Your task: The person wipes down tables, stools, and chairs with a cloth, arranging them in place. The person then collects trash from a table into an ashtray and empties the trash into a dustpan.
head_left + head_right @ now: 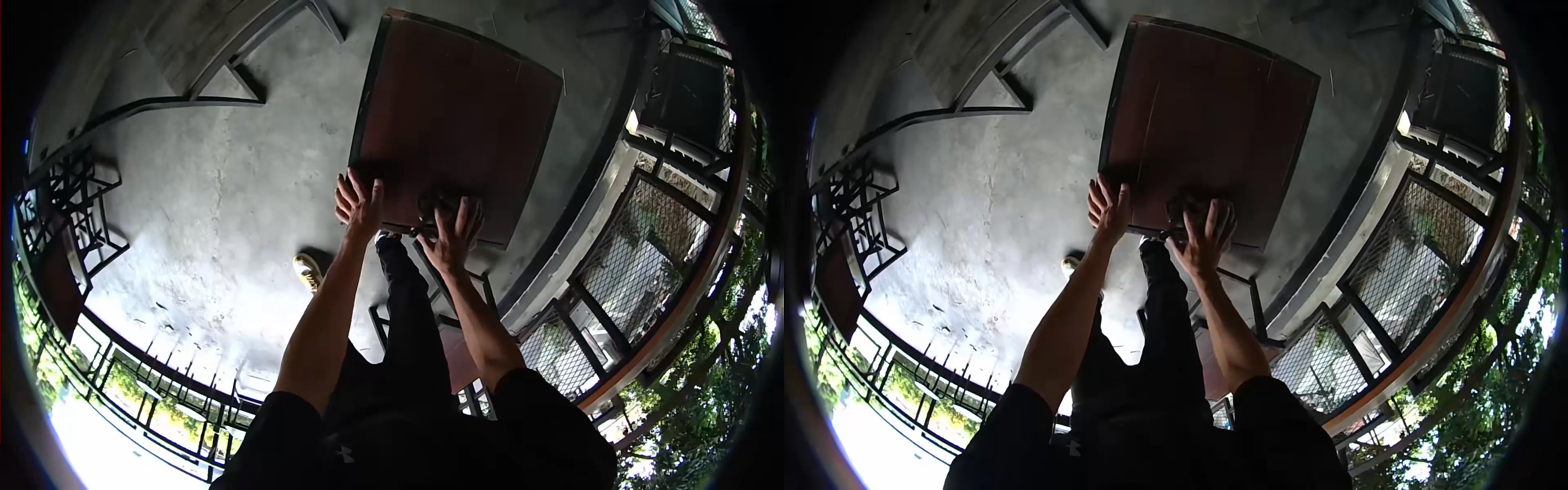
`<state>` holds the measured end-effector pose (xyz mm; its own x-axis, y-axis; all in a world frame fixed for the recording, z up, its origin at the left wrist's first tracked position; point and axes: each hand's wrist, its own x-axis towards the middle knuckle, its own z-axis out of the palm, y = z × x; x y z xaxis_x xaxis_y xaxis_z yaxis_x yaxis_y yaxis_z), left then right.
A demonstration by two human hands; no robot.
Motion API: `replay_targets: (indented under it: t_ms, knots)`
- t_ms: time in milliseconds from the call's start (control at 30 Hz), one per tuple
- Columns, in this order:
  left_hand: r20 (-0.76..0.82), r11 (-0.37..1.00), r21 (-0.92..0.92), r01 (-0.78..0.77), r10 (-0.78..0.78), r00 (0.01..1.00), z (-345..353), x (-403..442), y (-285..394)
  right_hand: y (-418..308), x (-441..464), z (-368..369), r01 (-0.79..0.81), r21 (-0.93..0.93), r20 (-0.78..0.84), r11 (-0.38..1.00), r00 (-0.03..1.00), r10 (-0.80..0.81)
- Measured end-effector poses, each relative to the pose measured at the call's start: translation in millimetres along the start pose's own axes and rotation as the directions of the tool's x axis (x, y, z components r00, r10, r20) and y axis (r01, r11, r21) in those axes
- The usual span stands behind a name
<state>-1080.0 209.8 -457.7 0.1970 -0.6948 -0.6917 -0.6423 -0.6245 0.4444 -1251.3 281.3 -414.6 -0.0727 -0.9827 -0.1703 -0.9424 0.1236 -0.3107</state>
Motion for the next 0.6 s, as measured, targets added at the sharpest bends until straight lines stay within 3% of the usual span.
replay_targets:
  t_ms: [100,233,367,500,600]
  knots:
    - [-0.003,0.999,0.023,0.039,-0.039,0.999,2.4,-0.9,-8.8,-2.6,29.7,-1.5,0.074,0.060,0.091,0.995,0.993,-0.079]
    - [0.027,0.992,0.119,0.047,-0.050,0.998,9.7,1.8,-19.4,-10.6,77.1,12.7,0.204,-0.040,0.110,0.978,0.974,-0.198]
    - [-0.010,0.968,0.245,0.052,-0.051,0.999,29.2,5.1,-32.4,-43.2,151.1,13.9,0.384,0.085,0.031,0.920,0.921,-0.387]
    - [0.017,0.965,0.252,0.072,-0.079,0.997,11.9,-3.5,-5.9,-84.8,236.3,27.0,0.420,0.025,-0.147,0.907,0.899,-0.412]
    - [0.021,0.947,0.296,0.121,-0.133,0.991,14.9,-1.2,-7.4,-91.4,285.6,29.6,0.382,-0.046,-0.190,0.923,0.904,-0.384]
